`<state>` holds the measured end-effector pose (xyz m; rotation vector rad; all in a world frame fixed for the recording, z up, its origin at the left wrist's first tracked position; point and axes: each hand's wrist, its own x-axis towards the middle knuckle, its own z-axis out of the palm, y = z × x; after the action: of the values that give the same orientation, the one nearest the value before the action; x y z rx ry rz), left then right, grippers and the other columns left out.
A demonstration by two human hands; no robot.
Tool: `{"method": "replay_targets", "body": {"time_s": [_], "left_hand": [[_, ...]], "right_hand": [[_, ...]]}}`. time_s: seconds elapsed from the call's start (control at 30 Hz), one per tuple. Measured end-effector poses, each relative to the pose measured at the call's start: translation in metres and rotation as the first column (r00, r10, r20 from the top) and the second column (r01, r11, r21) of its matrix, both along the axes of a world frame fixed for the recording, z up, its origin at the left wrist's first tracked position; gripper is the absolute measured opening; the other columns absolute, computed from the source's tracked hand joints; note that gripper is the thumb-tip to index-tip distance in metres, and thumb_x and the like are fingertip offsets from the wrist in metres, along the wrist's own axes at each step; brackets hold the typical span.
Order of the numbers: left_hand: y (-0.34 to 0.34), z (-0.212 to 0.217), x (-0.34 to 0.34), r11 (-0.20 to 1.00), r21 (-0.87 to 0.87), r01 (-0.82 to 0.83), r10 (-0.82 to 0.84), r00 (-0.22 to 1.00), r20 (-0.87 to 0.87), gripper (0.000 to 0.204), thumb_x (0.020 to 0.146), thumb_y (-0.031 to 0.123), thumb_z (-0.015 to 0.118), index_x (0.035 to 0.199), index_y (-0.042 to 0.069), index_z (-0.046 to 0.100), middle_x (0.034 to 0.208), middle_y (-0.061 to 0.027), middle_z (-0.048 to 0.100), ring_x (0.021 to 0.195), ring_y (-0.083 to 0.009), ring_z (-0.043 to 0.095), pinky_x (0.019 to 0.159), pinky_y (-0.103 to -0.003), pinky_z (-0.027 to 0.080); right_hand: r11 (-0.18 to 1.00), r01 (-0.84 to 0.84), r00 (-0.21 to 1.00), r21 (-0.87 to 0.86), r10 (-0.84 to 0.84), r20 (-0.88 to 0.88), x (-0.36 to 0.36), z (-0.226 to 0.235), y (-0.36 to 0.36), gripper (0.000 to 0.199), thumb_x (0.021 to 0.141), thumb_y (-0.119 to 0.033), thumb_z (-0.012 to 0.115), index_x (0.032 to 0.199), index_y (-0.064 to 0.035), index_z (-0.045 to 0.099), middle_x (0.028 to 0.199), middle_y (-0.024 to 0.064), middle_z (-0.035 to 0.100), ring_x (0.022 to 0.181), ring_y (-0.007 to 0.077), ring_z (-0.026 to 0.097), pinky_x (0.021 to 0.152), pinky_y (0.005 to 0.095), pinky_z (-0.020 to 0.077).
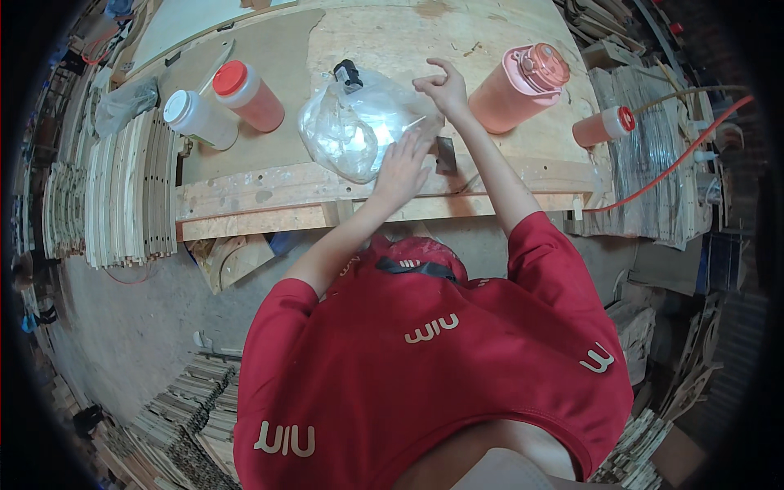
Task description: The recorder is sorting, checking, and preparing wooden curved furniture components on a workshop table.
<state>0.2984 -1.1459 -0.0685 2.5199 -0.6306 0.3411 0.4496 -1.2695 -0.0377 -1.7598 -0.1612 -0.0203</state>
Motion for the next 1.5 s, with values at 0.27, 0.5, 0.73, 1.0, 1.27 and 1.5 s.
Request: {"method": "replay_targets", "body": {"time_s": [0.27,0.5,0.73,1.0,1.27,1.5], "left_hand": [[0.024,-0.027,0.029,0.99,0.102,-0.099,0.101,0.995,-0.009,0.039,0.08,0.027,0.054,0.11,0.001,0.05,0.12,-0.0194,0.046,0.113,-0.0315,0.043,0.088,-0.043,0.036],[0.025,-0.028,0.049,0.993,0.121,0.009,0.004,0.994,-0.11,0.031,0.082,0.027,0.051,0.104,0.006,0.053,0.101,-0.0138,0.056,0.098,-0.0271,0.051,0.081,-0.041,0.036],[0.016,-0.04,0.064,0.981,0.004,0.192,-0.19,0.974,-0.12,0.029,0.082,0.025,0.05,0.106,0.01,0.054,0.092,-0.0141,0.06,0.092,-0.0292,0.055,0.082,-0.043,0.034],[0.032,0.001,0.041,0.993,-0.036,-0.111,0.104,0.981,-0.164,0.034,0.082,0.028,0.051,0.112,0.012,0.056,0.112,-0.0175,0.055,0.107,-0.0337,0.049,0.095,-0.048,0.025],[0.044,0.053,0.017,0.315,-0.807,-0.5,-0.357,0.726,-0.588,0.066,0.091,0.055,0.023,0.12,0.001,0.046,0.119,-0.0169,0.051,0.115,-0.0259,0.045,0.095,-0.037,0.034],[0.028,0.084,0.008,0.289,-0.82,-0.494,-0.302,0.765,-0.568,0.033,0.092,0.031,0.047,0.097,-0.001,0.056,0.095,-0.0126,0.062,0.085,-0.0183,0.061,0.07,-0.027,0.047]], "right_hand": [[0.927,0.131,0.99,0.351,-0.101,-0.102,-0.011,0.059,-0.021,0.047,0.076,-0.004,0.064,0.115,-0.001,0.039,0.084,0.0128,0.064,0.07,0.018,0.064,0.057,0.0252,0.0503],[0.933,0.188,0.982,0.306,-0.17,-0.085,-0.035,0.092,-0.029,0.043,0.078,-0.001,0.059,0.115,-0.002,0.037,0.086,0.0122,0.063,0.066,0.0195,0.064,0.049,0.0246,0.0483],[0.963,0.177,0.984,0.201,-0.179,-0.01,-0.044,0.096,-0.026,0.04,0.078,-0.005,0.062,0.112,-0.0014,0.043,0.083,0.0084,0.062,0.064,0.0138,0.061,0.047,0.0214,0.0447],[0.961,0.221,0.969,0.167,-0.235,0.069,-0.055,0.096,-0.026,0.037,0.078,-0.005,0.061,0.11,0.0,0.044,0.08,0.0087,0.061,0.053,0.0082,0.056,0.041,0.0187,0.0413],[0.956,0.261,0.956,0.132,-0.275,0.1,-0.064,0.087,-0.02,0.035,0.078,-0.005,0.061,0.109,0.0003,0.045,0.08,0.0086,0.061,0.055,0.008,0.057,0.041,0.0194,0.0422],[0.942,0.284,0.942,0.181,-0.309,0.128,-0.072,0.073,-0.014,0.035,0.078,-0.004,0.062,0.108,0.0002,0.044,0.078,0.0092,0.062,0.06,0.0105,0.06,0.045,0.02,0.0458]]}}
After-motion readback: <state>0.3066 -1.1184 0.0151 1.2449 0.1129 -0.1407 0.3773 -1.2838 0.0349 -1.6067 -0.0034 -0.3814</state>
